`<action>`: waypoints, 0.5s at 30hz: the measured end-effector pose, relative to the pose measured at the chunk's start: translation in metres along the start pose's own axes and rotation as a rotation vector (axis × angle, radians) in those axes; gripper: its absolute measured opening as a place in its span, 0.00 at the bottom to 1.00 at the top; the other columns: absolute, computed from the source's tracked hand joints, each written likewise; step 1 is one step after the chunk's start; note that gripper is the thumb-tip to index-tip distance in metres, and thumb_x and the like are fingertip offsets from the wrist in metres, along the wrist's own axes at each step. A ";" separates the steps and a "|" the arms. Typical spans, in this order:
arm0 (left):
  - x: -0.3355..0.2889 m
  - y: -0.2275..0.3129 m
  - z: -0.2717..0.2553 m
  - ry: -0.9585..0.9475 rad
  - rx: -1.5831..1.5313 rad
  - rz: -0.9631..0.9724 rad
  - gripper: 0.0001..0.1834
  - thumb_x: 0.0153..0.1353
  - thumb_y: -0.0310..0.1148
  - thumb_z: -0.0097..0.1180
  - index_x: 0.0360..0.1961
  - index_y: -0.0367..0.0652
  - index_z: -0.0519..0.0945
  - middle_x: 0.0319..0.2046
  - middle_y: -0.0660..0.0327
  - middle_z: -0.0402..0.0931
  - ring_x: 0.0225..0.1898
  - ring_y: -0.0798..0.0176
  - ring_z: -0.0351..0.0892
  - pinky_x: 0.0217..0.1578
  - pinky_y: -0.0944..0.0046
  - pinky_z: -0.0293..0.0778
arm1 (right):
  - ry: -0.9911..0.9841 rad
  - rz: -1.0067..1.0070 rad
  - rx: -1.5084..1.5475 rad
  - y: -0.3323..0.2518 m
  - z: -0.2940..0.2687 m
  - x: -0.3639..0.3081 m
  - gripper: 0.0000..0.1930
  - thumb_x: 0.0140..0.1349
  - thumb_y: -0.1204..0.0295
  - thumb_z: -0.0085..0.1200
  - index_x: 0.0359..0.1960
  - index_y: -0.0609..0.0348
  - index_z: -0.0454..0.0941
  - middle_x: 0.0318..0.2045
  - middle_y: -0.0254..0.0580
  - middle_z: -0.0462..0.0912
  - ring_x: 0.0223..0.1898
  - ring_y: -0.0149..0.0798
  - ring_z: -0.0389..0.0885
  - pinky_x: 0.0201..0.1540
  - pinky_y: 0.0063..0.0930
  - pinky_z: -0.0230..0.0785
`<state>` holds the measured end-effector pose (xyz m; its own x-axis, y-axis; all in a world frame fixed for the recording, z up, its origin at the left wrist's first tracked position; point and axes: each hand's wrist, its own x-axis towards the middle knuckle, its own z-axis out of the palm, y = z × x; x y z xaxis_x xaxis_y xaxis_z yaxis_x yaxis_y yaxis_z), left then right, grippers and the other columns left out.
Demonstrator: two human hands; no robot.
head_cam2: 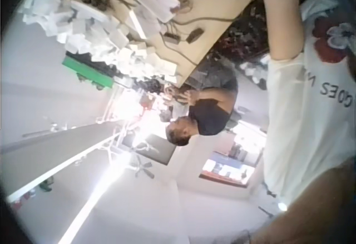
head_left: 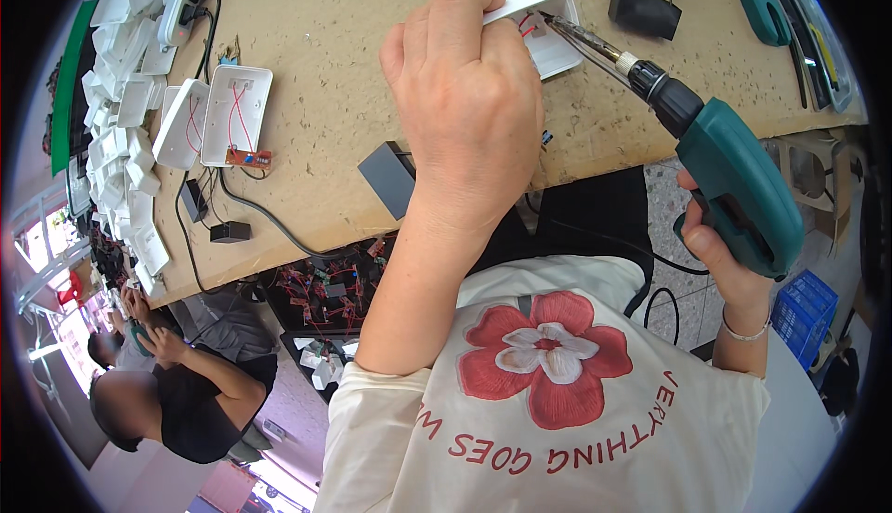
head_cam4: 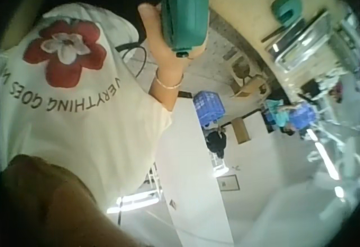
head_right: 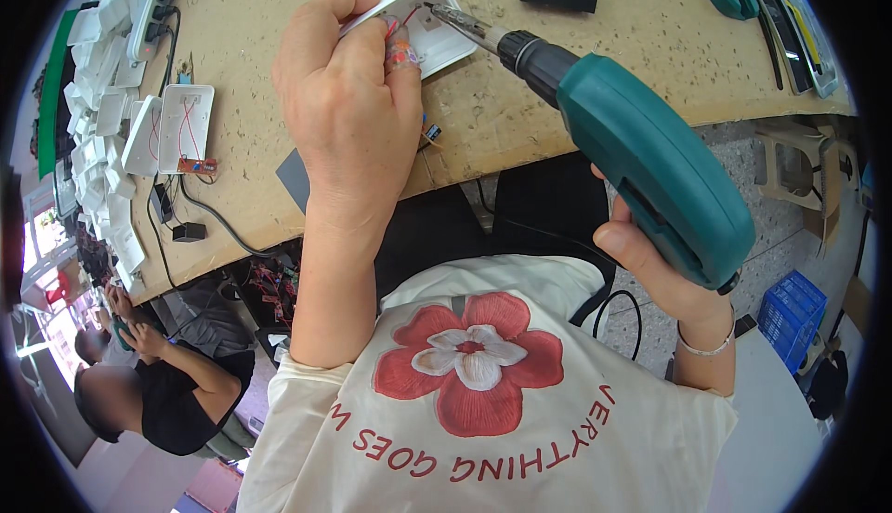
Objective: Soldering electrical wires inside a small plastic enclosure using a soldering gun.
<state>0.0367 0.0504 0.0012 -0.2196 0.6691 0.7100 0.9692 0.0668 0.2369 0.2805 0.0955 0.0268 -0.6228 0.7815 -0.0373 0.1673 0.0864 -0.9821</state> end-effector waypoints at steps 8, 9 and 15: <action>-0.001 -0.001 0.001 0.001 0.013 0.006 0.02 0.39 0.21 0.52 0.17 0.36 0.71 0.36 0.57 0.71 0.37 0.58 0.70 0.39 0.59 0.60 | -0.062 -0.029 -0.030 0.001 -0.002 0.002 0.29 0.48 0.75 0.62 0.53 0.66 0.67 0.39 0.46 0.77 0.28 0.25 0.74 0.29 0.16 0.67; -0.001 0.000 0.000 0.003 0.015 0.005 0.03 0.39 0.21 0.52 0.17 0.36 0.71 0.36 0.57 0.71 0.37 0.58 0.70 0.39 0.59 0.60 | -0.090 -0.060 -0.064 0.002 -0.004 0.003 0.28 0.48 0.75 0.62 0.53 0.66 0.67 0.39 0.46 0.77 0.28 0.25 0.74 0.30 0.17 0.67; -0.001 -0.001 0.001 0.004 0.012 0.008 0.03 0.39 0.21 0.52 0.17 0.36 0.71 0.36 0.57 0.71 0.37 0.58 0.70 0.39 0.59 0.60 | -0.125 -0.128 -0.147 0.002 -0.006 0.005 0.26 0.49 0.77 0.61 0.52 0.65 0.68 0.39 0.45 0.77 0.30 0.25 0.74 0.32 0.17 0.68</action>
<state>0.0364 0.0501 -0.0001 -0.2123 0.6670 0.7142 0.9722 0.0702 0.2234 0.2816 0.1032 0.0262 -0.7346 0.6763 0.0542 0.1849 0.2764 -0.9431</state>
